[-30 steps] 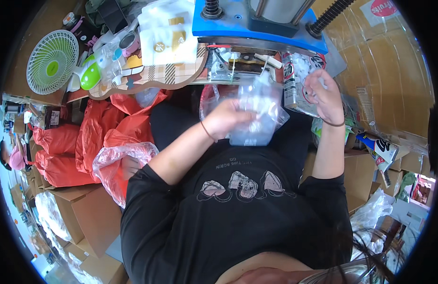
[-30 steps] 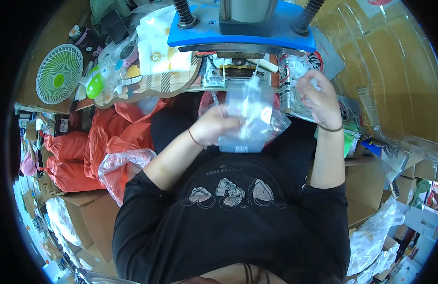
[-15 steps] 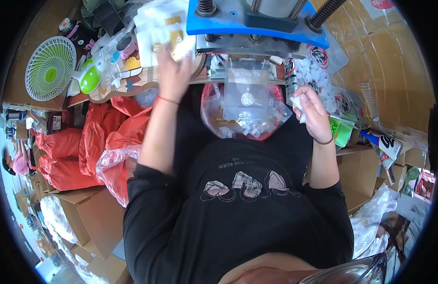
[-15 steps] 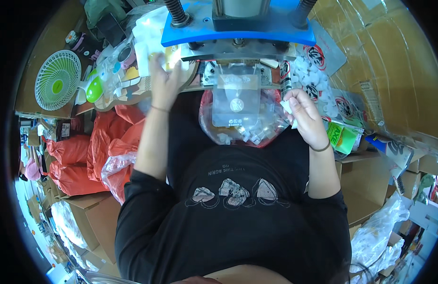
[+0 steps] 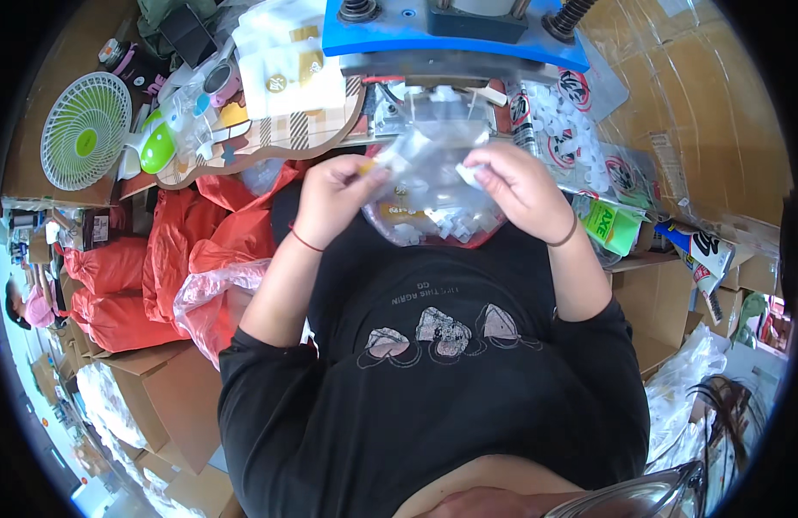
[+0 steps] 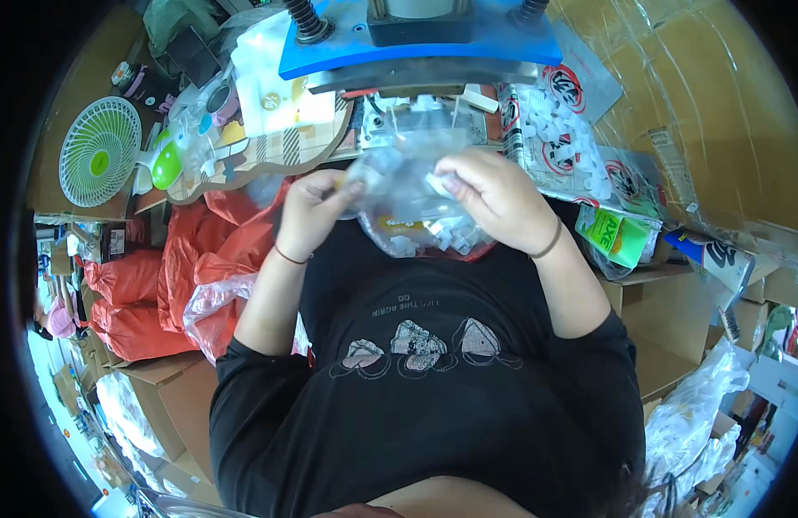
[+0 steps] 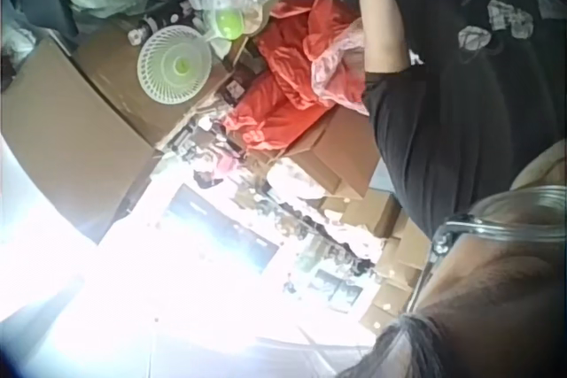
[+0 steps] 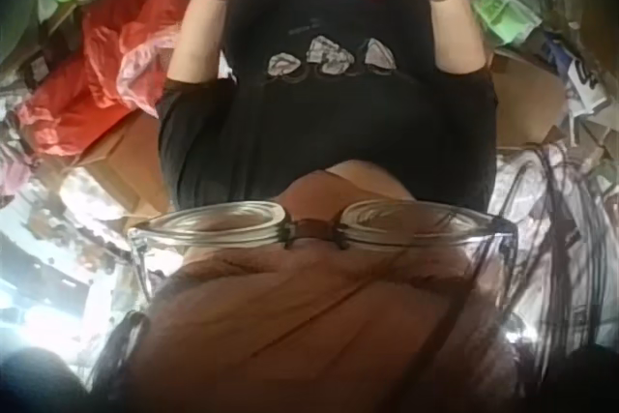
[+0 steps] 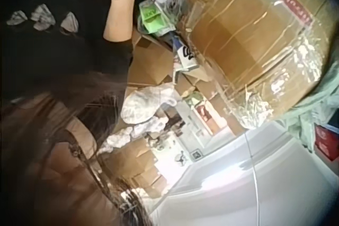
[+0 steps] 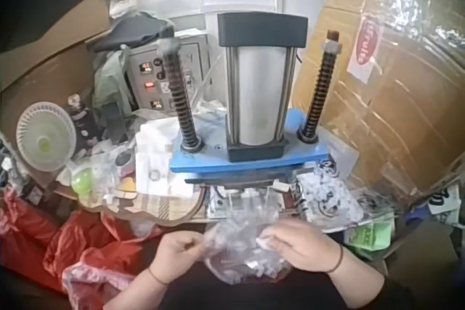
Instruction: The recorder is using a heat sealing machine to seal plastic liquid spout pouches and organizing them into containers.
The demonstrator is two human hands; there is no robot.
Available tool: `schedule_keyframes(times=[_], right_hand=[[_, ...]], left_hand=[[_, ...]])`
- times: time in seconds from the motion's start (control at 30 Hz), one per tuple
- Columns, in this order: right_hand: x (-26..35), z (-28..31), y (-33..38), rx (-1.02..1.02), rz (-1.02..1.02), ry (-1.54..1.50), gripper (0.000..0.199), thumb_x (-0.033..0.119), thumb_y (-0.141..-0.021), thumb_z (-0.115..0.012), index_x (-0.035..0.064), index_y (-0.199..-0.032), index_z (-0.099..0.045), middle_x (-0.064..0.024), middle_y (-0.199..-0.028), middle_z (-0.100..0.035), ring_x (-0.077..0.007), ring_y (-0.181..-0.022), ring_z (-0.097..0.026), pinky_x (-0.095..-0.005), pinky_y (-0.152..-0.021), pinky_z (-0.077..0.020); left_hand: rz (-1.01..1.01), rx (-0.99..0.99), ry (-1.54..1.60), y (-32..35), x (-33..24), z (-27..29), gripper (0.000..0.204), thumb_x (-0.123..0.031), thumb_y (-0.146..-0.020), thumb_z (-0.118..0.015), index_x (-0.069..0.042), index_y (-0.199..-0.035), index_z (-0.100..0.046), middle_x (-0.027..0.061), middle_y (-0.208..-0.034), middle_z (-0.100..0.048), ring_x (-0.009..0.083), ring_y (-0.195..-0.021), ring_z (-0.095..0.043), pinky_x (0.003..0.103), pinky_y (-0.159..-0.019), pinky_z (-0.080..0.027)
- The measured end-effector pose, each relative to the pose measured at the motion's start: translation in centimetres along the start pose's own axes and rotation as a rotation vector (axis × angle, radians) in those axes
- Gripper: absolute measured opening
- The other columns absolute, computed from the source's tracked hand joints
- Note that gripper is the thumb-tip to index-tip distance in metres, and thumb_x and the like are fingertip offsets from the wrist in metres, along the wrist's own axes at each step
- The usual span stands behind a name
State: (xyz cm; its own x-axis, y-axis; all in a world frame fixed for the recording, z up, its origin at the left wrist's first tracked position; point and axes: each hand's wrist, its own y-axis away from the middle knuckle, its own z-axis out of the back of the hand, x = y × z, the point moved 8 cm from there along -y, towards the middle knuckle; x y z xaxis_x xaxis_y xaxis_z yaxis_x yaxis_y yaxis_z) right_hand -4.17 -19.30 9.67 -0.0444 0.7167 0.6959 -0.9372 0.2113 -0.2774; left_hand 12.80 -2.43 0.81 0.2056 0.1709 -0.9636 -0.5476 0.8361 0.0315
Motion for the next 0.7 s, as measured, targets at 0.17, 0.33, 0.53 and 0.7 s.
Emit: schedule_keyframes(times=[0.17, 0.33, 0.53, 0.7], right_hand=[[1.9, 0.8, -3.1, -0.089, 0.102, -0.072, 0.017, 0.015, -0.098, -0.059, 0.0032, -0.108, -0.066, -0.0117, -0.097, -0.067, -0.0249, -0.085, -0.065, -0.0335, -0.079, -0.0497], [0.4, 1.3, -1.6, 0.2, 0.069, 0.043, 0.019, 0.015, -0.099, -0.058, 0.0037, -0.112, -0.066, -0.012, -0.099, -0.067, -0.024, -0.086, -0.064, -0.0337, -0.079, -0.049], [-1.8, 4.2, 0.0, 0.006, 0.0, 0.051, 0.019, 0.015, -0.097, -0.06, 0.0031, -0.11, -0.065, -0.0122, -0.097, -0.066, -0.022, -0.089, -0.062, -0.0317, -0.081, -0.0479], [-3.1, 5.4, 2.6, -0.177, -0.15, -0.01, 0.017, 0.017, -0.095, -0.062, 0.0018, -0.102, -0.064, -0.012, -0.092, -0.064, -0.0228, -0.087, -0.061, -0.0313, -0.08, -0.0474]], left_hand=[[-0.025, 0.188, 0.023, 0.5, -1.4, -5.3, 0.02, -0.016, -0.099, -0.063, 0.001, -0.105, -0.071, -0.0002, -0.089, -0.069, 0.0063, -0.081, -0.061, 0.023, -0.074, -0.05], [0.148, 0.312, 0.532, 1.2, -0.6, -9.1, 0.016, -0.013, -0.094, -0.069, 0.001, -0.102, -0.071, 0.0026, -0.089, -0.072, 0.0076, -0.08, -0.064, 0.025, -0.07, -0.053], [0.384, 0.473, 0.798, 1.6, 0.6, -11.7, 0.021, -0.008, -0.091, -0.07, 0.0, -0.11, -0.068, 0.0068, -0.1, -0.073, 0.0141, -0.089, -0.069, 0.029, -0.081, -0.057], [0.364, 0.301, 0.786, -4.7, 1.3, -8.8, 0.025, -0.006, -0.089, -0.071, 0.001, -0.113, -0.066, 0.0089, -0.104, -0.071, 0.0171, -0.092, -0.07, 0.03, -0.085, -0.058]])
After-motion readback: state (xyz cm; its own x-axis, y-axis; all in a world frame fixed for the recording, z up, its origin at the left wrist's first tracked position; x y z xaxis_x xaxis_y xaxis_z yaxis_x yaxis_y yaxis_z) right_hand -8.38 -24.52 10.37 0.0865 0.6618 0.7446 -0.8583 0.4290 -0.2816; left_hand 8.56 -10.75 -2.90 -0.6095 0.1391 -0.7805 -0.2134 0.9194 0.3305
